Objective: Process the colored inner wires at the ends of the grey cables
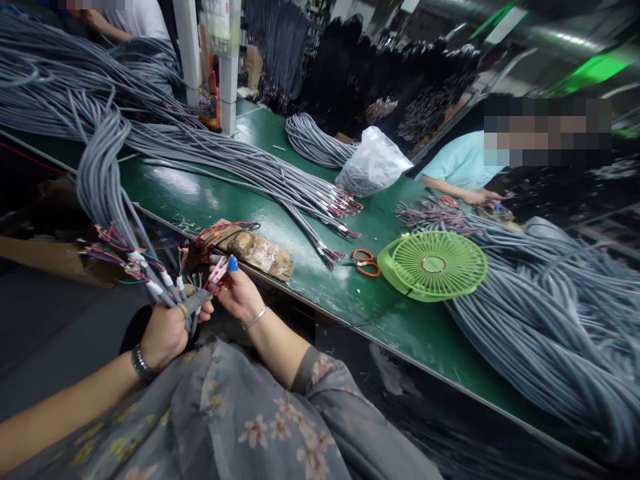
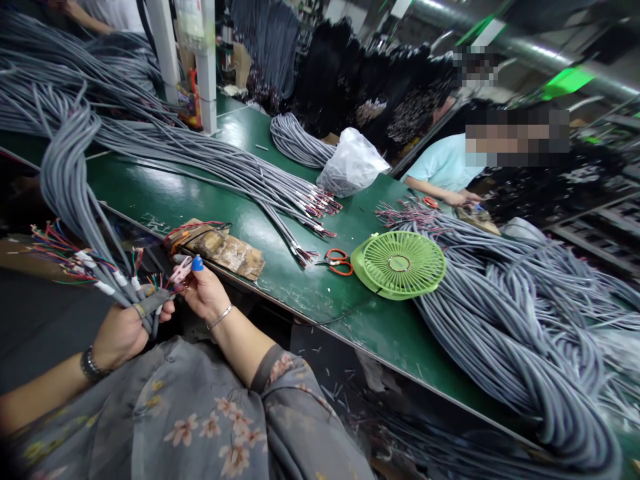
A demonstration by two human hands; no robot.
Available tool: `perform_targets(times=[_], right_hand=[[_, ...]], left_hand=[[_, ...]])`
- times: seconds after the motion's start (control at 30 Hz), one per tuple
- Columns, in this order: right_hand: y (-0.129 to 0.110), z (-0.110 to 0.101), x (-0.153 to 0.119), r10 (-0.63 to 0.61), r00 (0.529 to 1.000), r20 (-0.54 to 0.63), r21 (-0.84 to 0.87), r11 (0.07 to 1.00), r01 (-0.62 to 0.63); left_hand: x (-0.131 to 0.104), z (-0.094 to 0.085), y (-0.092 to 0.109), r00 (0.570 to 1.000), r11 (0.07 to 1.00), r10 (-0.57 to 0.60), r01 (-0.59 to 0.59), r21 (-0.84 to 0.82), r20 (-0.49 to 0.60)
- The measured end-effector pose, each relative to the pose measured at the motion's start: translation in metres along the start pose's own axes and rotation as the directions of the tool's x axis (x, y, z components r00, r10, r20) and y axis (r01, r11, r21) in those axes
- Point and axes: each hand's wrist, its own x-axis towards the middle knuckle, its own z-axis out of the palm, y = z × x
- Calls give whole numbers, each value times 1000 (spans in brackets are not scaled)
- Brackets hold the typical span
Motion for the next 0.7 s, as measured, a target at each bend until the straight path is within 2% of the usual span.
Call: perform_targets(times=[0.2,0.37,0.53,0.63,0.7], right_hand=[[1,0,0,-3,1000,-22,4,1000,3],[4,-1,-3,-1,1000,2,15,1000,1],[-1,-10,-11,78,992,102,-38,997,-74],[-4,-21,-17,158,970,183,-141,981,-133],[-3,-28,-23,177,956,233,-211,969,-129]], left_hand=[[0,0,-2,999,999,-9,7,32,44],[1,-3,-3,1000,1000,-7,7,0,-1],[-4,-11,-4,1000,1000,18,-18,9,19],[-6,-15,-5,999,998,38,-39,47,19],[-7,-17,-5,998,997,53,-54,59,21]])
